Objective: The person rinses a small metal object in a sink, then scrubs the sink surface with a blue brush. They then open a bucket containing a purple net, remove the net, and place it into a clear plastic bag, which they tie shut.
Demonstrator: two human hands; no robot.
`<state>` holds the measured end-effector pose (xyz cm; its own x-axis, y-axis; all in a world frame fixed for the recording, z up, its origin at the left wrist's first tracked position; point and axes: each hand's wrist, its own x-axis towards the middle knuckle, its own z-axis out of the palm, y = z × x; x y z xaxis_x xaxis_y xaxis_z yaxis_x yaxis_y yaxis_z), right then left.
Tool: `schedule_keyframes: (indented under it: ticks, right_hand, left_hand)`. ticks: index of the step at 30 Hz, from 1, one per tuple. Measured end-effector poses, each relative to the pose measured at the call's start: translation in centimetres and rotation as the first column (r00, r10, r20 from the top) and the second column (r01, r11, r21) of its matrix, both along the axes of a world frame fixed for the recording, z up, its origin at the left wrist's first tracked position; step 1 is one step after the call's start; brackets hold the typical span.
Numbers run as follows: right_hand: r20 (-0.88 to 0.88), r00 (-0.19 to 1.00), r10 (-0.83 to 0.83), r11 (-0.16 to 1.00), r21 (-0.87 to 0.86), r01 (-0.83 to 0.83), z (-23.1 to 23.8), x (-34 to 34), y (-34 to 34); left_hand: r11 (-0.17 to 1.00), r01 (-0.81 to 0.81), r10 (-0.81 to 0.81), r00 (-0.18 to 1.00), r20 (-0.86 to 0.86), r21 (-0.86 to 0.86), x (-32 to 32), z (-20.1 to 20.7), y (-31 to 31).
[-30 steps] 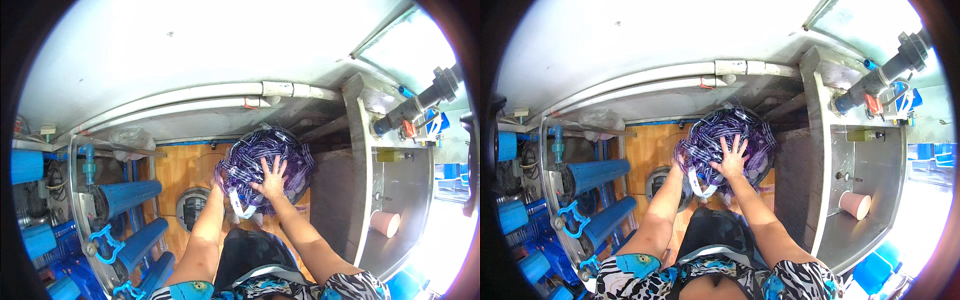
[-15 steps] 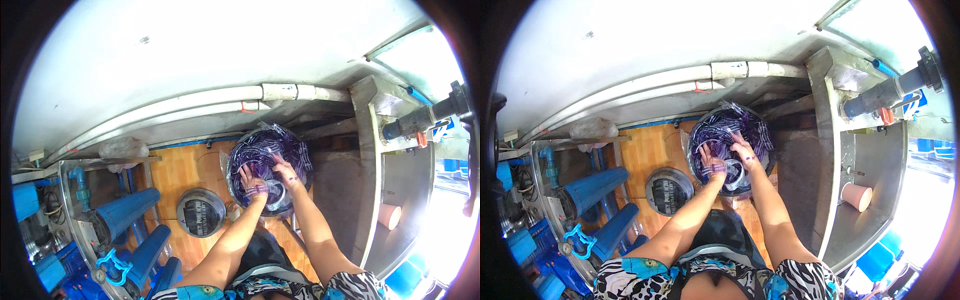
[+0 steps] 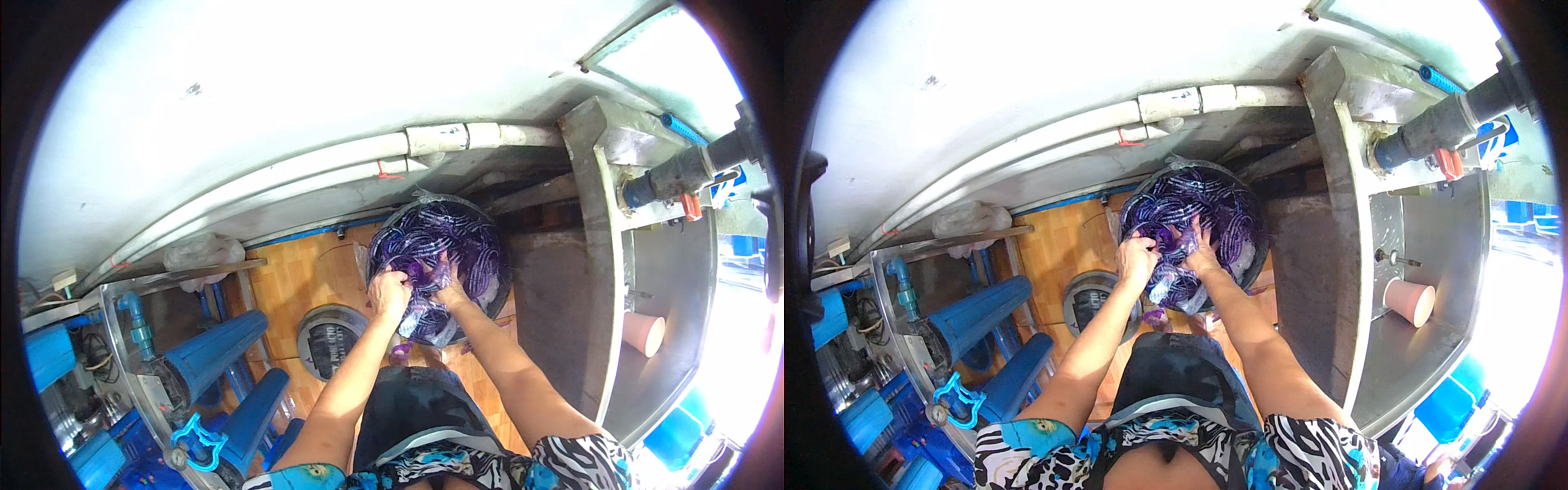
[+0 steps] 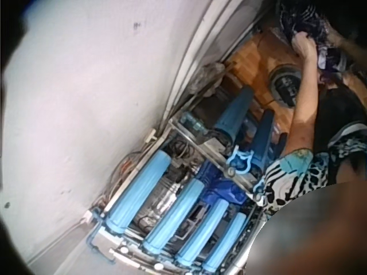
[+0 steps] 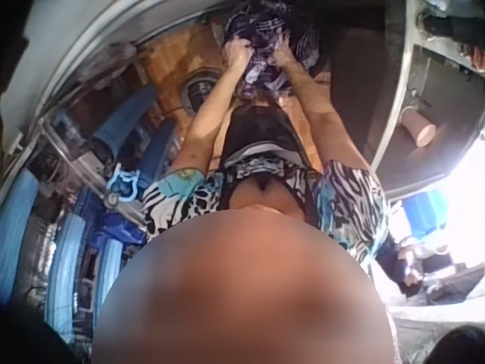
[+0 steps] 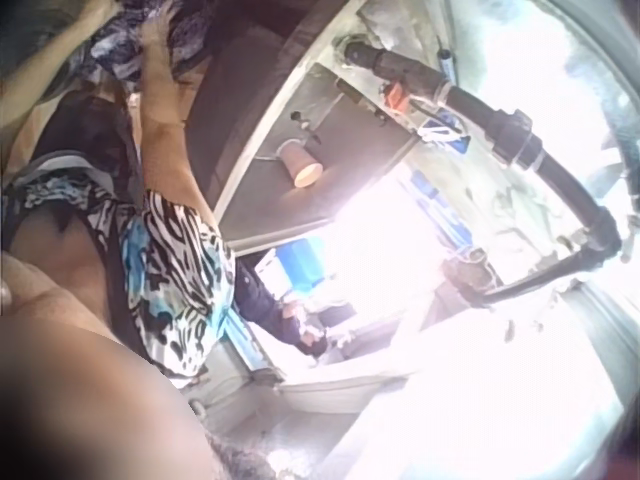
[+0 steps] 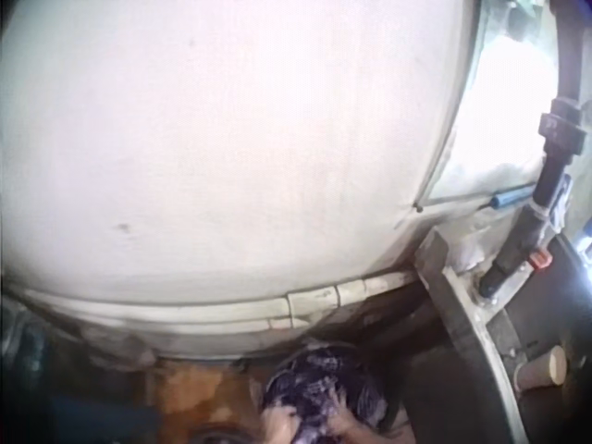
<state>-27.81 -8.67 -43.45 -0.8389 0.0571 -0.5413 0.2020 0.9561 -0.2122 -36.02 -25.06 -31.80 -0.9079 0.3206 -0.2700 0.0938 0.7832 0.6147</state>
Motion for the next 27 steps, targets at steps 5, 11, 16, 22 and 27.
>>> schedule_keyframes:
  ticks: [5, 11, 16, 22, 27]
  right_hand:
    - [-0.055, 0.929, -0.365, 0.91, -0.233, 0.344, 0.6, 0.0, -0.1]
    - [-0.14, 0.918, -0.371, 0.867, -0.406, 0.289, -3.2, -0.1, 0.4]
    - [-0.284, 0.925, -0.253, 0.941, -0.296, 0.167, -4.1, 0.6, 0.6]
    - [-0.364, 0.87, -0.332, 0.878, -0.456, 0.144, -0.7, 0.0, 0.7]
    - [-0.218, 0.891, -0.398, 0.792, -0.572, 0.214, -1.1, -0.1, 1.1]
  left_hand:
    - [0.979, 0.189, -0.199, 0.967, 0.161, 0.074, -0.6, 6.9, -1.0]
    - [0.854, -0.367, 0.229, 0.902, 0.366, 0.369, -0.4, 3.6, -5.9]
    - [0.651, -0.748, 0.579, 0.601, 0.55, 0.132, 0.7, -6.3, -6.0]
    - [0.546, -0.814, 0.539, 0.523, 0.661, 0.199, 4.8, -6.9, -8.4]
    - [0.93, -0.364, 0.358, 0.929, -0.093, -0.046, 5.6, -3.5, -6.2]
